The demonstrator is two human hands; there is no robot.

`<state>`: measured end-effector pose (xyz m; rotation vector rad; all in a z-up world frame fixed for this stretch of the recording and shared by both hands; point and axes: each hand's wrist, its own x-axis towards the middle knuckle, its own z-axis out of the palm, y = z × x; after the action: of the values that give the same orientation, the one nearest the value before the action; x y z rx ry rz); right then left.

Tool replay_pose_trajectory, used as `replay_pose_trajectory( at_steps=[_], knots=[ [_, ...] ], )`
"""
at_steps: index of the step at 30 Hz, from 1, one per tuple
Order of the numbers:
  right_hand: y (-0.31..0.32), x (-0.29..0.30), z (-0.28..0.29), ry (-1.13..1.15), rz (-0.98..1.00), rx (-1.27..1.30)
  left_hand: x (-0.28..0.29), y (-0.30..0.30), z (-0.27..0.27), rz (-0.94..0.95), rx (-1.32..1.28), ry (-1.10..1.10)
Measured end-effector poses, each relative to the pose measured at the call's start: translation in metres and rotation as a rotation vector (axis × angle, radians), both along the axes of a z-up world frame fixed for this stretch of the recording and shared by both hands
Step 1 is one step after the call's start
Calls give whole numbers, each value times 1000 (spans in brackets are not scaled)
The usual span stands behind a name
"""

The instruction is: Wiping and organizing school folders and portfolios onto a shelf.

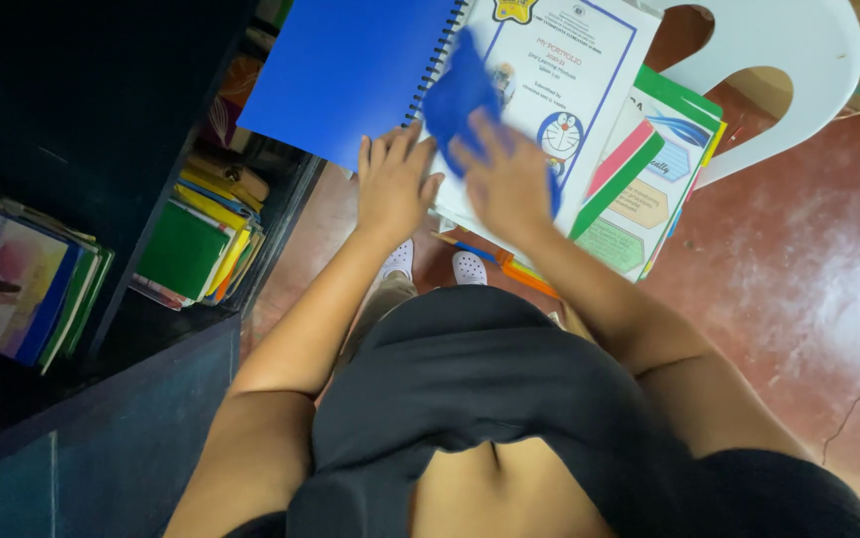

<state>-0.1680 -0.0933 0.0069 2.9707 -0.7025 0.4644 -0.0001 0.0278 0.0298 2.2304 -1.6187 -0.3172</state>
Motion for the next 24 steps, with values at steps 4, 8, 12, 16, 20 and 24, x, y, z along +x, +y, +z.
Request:
replay_pose_trajectory(
  at_steps=[4,8,12,16,20,24],
  knots=[
    [-8,-9,4,-47,83,60,2,9,-1,52,-60,146],
    [-65,-23,19,-34,-168,172,2,14,-10,233,-273,172],
    [-114,-31,-3,-60,-450,161,5,18,-23,521,-220,203],
    [-66,5,16,5,-361,181,22,23,-67,729,-291,259],
    [-5,47,32,-40,106,278,38,25,-73,974,-537,1239],
    [9,81,34,-83,367,237,38,22,-80,744,-702,1698]
  ],
)
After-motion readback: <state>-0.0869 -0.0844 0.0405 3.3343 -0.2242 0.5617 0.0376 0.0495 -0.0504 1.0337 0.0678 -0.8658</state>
